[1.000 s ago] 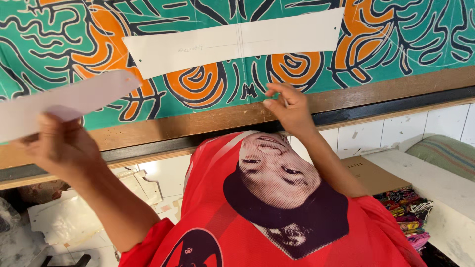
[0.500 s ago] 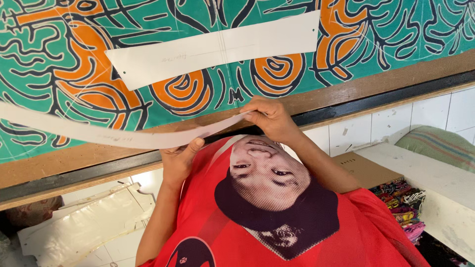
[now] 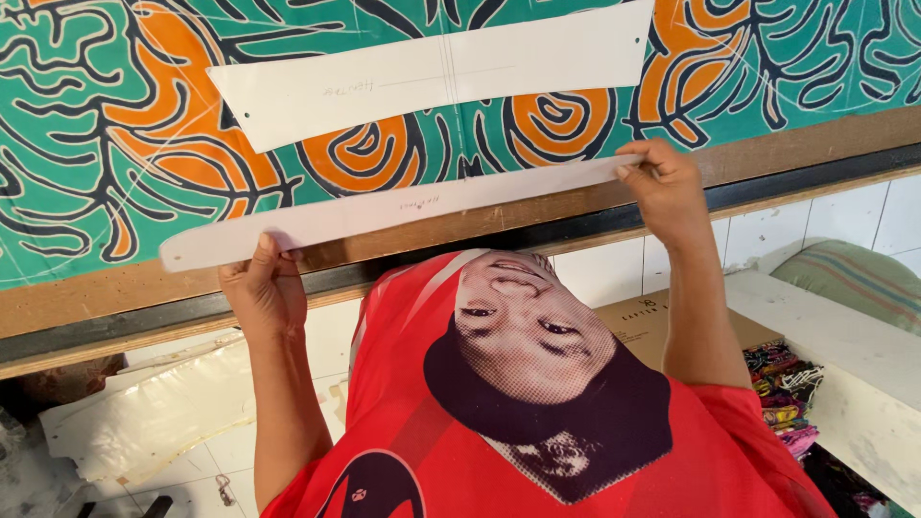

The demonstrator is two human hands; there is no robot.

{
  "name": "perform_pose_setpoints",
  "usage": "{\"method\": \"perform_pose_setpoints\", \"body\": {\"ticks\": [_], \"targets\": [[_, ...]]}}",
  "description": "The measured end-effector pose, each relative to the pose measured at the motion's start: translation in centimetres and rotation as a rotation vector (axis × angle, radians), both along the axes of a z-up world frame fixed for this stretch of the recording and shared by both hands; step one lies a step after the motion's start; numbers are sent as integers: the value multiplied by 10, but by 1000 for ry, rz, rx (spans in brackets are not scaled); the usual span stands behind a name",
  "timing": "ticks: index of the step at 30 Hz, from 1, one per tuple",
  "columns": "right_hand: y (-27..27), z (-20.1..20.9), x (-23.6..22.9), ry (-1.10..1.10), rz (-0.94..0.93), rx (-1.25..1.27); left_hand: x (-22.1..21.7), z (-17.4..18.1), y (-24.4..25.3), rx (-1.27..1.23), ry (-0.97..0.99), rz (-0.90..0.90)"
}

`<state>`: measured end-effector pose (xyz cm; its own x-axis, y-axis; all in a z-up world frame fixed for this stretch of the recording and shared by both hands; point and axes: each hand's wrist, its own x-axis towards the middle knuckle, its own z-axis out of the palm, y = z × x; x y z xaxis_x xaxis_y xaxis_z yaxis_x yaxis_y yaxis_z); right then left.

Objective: The person places a white paper pattern labeled 'HEAD TAGE 3XL' onto a patterned fabric, smooths it down, and uses a small white tool to rub along the edges. The person then lifts the pattern, repositions it, and repeats the rubbing process on different sections of the fabric.

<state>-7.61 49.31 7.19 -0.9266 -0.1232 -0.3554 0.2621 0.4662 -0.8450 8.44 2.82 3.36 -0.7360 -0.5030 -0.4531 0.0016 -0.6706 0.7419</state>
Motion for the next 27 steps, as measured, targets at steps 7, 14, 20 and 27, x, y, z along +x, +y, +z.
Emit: {"method": "perform_pose_setpoints", "body": {"ticks": [7,14,20,27], "targets": [[3,-5,-32,86,-130,101,-30,-6,2,-210,-151,-38],[-3,-31,-44,392,31,414,-40,-16,-3,-556,-224,-61],[0,-46,-40,326,7,470,-37,-28,-17,-925,-268,-181],[8,-57,-40,342,-41,393,-41,-25,-16,-1056,-406,-239]]}}
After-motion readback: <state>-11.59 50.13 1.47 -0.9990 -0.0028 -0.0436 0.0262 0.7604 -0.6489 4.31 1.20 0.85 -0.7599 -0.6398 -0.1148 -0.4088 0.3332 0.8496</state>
